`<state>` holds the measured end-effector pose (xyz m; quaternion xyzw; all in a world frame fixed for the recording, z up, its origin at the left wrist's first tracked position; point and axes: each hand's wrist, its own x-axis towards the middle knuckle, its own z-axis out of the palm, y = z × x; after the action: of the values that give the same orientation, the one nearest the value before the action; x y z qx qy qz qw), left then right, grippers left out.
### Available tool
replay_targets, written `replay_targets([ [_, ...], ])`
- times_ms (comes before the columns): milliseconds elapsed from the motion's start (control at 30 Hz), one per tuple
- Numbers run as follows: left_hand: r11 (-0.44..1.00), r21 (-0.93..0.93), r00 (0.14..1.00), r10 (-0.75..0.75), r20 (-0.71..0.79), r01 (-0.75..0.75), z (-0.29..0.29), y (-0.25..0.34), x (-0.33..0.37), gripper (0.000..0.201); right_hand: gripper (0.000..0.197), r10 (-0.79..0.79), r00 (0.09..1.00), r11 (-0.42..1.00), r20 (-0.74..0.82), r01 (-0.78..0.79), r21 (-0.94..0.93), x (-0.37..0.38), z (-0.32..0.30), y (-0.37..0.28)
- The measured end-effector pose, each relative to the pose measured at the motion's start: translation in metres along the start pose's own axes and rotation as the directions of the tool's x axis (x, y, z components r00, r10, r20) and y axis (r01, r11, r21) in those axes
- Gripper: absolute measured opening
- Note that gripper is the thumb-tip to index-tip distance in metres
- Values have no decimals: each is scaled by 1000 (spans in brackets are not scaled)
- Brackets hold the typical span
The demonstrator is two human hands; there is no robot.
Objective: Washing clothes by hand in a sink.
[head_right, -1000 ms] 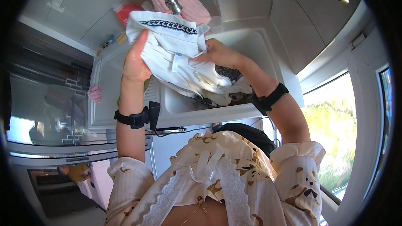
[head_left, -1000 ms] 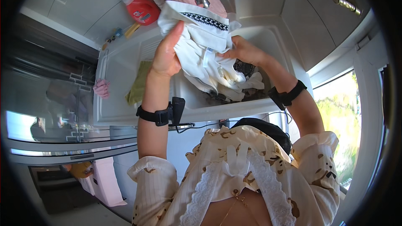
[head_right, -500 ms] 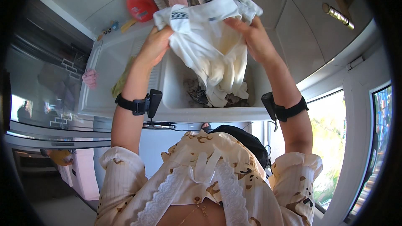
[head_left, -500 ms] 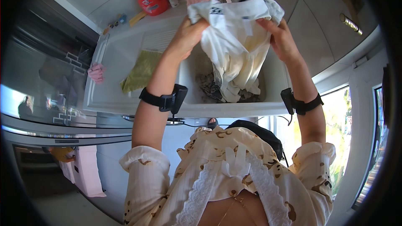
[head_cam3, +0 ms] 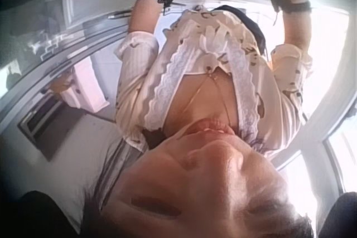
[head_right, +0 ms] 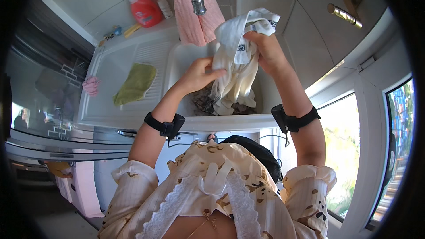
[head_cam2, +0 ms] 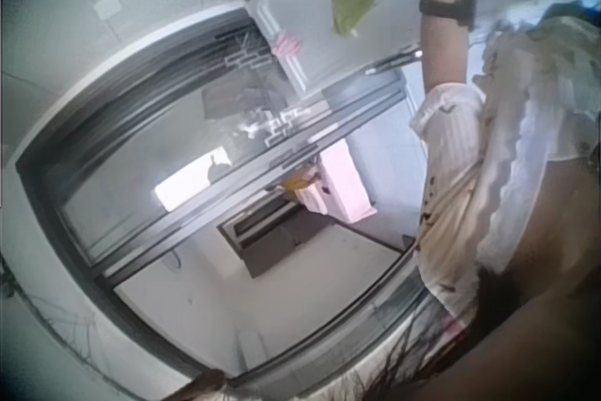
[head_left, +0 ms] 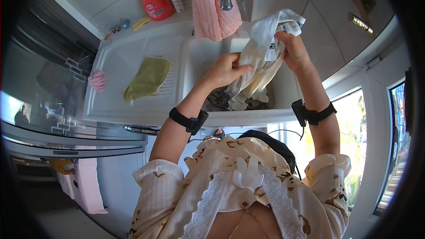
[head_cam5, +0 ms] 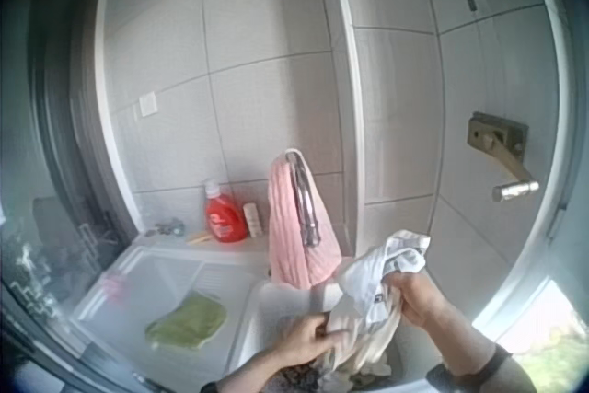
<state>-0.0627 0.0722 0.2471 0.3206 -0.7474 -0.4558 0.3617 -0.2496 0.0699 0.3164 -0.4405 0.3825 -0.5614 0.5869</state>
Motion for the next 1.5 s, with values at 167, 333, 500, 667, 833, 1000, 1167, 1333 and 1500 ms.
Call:
replay_targets([
  [167, 999, -42, 979, 9, -202, -18, -24, -5, 7, 20, 26, -62, 996, 995, -60, 66, 70, 9, -29, -9],
  [333, 992, 128, 963, 12, -269, 24, -45, 22, 18, 23, 24, -127, 990, 991, -59, 129, 32, 23, -51, -6],
  [500, 994, 105, 959, 69, -273, -42, -53, 33, 26, 25, 26, -136, 988, 989, -75, 130, -72, 31, -61, -11],
  [667, 991, -131, 996, 21, -87, -32, -53, 48, 32, 27, 24, -173, 982, 985, -71, 171, -31, 33, -57, -25],
  [833, 914, 405, 994, 45, -101, 0, -51, 42, 28, 35, 23, -330, 943, 943, -44, 328, -52, 35, -48, -55],
  [1000, 780, 609, 980, -29, -196, 145, -41, 17, 17, 21, 23, -356, 927, 934, -115, 349, -79, 29, -20, -77],
  [1167, 795, 531, 954, -205, -220, 294, -44, -15, 9, 21, 26, -357, 932, 930, -71, 347, -121, 52, -40, -70],
  [1333, 913, 304, 951, -204, -234, 271, -58, -38, -5, 22, 27, -363, 923, 921, -126, 335, -200, 60, -42, -65],
  [1500, 961, 208, 950, -117, -290, 182, -76, -53, -9, 19, 28, -373, 921, 913, -111, 343, -220, 75, -56, -55],
])
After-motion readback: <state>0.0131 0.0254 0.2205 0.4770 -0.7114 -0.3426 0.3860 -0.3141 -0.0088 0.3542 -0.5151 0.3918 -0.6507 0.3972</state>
